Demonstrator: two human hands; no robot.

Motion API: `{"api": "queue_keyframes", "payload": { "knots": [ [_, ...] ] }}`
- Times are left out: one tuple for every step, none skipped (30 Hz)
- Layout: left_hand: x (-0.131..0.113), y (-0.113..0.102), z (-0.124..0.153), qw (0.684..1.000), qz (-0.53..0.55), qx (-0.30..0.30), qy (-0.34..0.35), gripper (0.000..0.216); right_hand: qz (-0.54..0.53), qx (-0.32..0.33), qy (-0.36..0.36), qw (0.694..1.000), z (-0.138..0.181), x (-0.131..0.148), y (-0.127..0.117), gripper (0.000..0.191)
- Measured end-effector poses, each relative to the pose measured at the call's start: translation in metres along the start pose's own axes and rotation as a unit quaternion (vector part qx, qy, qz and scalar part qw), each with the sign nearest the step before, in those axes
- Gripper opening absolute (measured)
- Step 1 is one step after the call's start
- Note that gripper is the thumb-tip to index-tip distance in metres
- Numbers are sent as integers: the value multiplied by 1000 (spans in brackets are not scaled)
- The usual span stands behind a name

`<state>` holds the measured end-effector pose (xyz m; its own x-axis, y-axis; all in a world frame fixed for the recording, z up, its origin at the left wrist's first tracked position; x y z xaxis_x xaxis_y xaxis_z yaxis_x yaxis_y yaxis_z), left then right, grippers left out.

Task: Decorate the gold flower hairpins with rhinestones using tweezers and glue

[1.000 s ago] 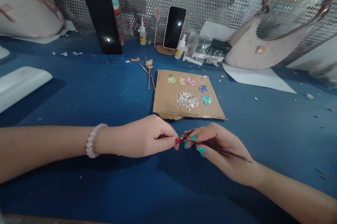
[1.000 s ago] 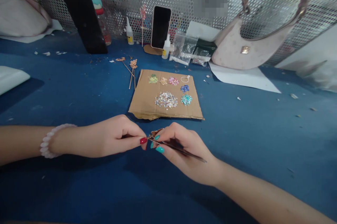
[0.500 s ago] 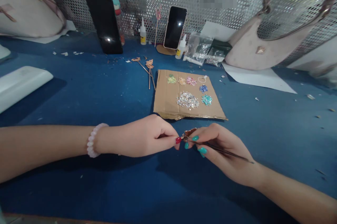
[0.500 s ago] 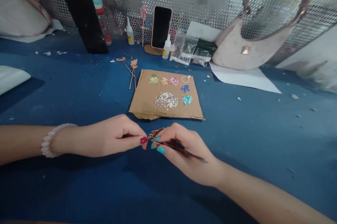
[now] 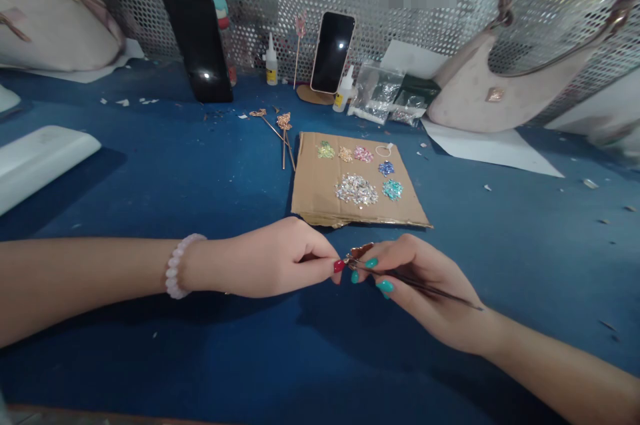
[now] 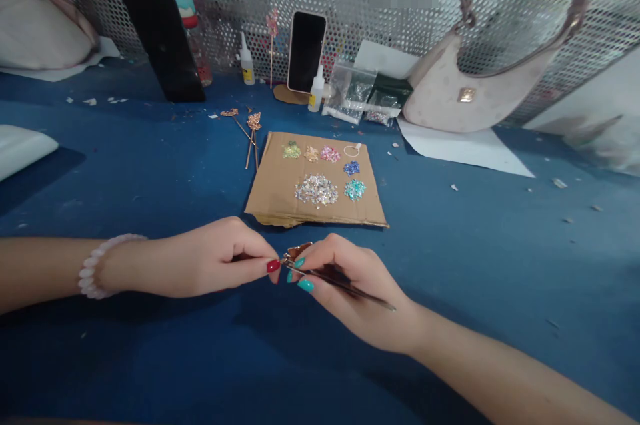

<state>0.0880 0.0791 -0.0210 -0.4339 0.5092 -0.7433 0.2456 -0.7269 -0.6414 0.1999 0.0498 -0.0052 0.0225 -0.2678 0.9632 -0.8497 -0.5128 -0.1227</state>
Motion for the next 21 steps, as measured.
{"api": "queue_keyframes", "payload": {
  "knots": [
    [0, 0, 0, 1000, 1, -1, 0, 28, 2, -1, 1, 1000, 0, 0, 0, 15],
    [0, 0, 1, 1000, 2, -2, 1, 28, 5, -3, 2, 1000, 0, 0, 0, 14],
    [1, 0, 1, 1000, 3, -3, 2, 29, 7, -5, 1, 1000, 0, 1, -1, 13],
    [1, 0, 1, 1000, 2, -5, 3, 29, 11, -8, 0, 1000, 1, 1, -1, 12],
    [1, 0, 1, 1000, 2, -6, 4, 29, 15, -10, -2, 1000, 1, 2, -1, 12],
    [0, -1, 1, 1000, 2, -6, 5, 29, 19, -12, -3, 1000, 1, 3, -1, 11],
    [0, -1, 1, 1000, 2, -5, 6, 29, 24, -12, -3, 1000, 1, 3, -1, 9],
    [0, -1, 1, 1000, 2, -5, 6, 28, 27, -12, -3, 1000, 1, 3, -1, 9],
    [0, -1, 0, 1000, 2, -4, 6, 28, 28, -11, -3, 1000, 0, 3, -1, 8],
    [0, -1, 0, 1000, 2, -4, 6, 27, 28, -11, -2, 1000, 0, 3, -1, 7],
    [0, -1, 0, 1000, 2, -4, 6, 27, 26, -10, -3, 1000, -1, 3, -1, 7],
    [0, -1, 0, 1000, 3, -5, 7, 27, 24, -10, -3, 1000, -1, 3, -1, 7],
    [0, -1, 1, 1000, 3, -5, 7, 28, 22, -11, -4, 1000, -1, 3, -1, 7],
    [0, -1, 1, 1000, 3, -4, 7, 28, 19, -10, -6, 1000, -2, 4, -1, 8],
    [0, 0, 1, 1000, 3, -4, 8, 28, 16, -9, -6, 1000, -2, 4, 0, 9],
    [0, 0, 1, 1000, 2, -3, 10, 28, 12, -6, -6, 1000, -2, 3, 0, 10],
    [0, 0, 1, 1000, 0, -3, 12, 28, 8, -4, -5, 1000, -2, 3, 0, 11],
    [0, 0, 1, 1000, -1, -3, 13, 28, 3, 1, -4, 1000, -2, 3, 1, 13],
    [0, 0, 1, 1000, -1, -3, 15, 28, -2, 6, -3, 1000, -1, 3, 2, 13],
    [1, 0, 1, 1000, -1, -4, 17, 29, -6, 11, -1, 1000, -1, 2, 2, 13],
    [1, 0, 1, 1000, -2, -3, 18, 30, -7, 15, 2, 1000, -1, 2, 3, 12]
  ]
}}
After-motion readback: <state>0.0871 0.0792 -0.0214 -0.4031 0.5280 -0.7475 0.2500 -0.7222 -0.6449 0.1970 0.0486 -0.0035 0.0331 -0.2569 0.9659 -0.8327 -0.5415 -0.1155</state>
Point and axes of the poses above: each hand's wrist, its own z-axis away from the middle knuckle, its own y-axis out of the palm, x = y × z, the point moved 8 cm from there along -z, towards the middle knuckle, and after that the axes turned 11 degrees about -z, right-handed, at the moved point
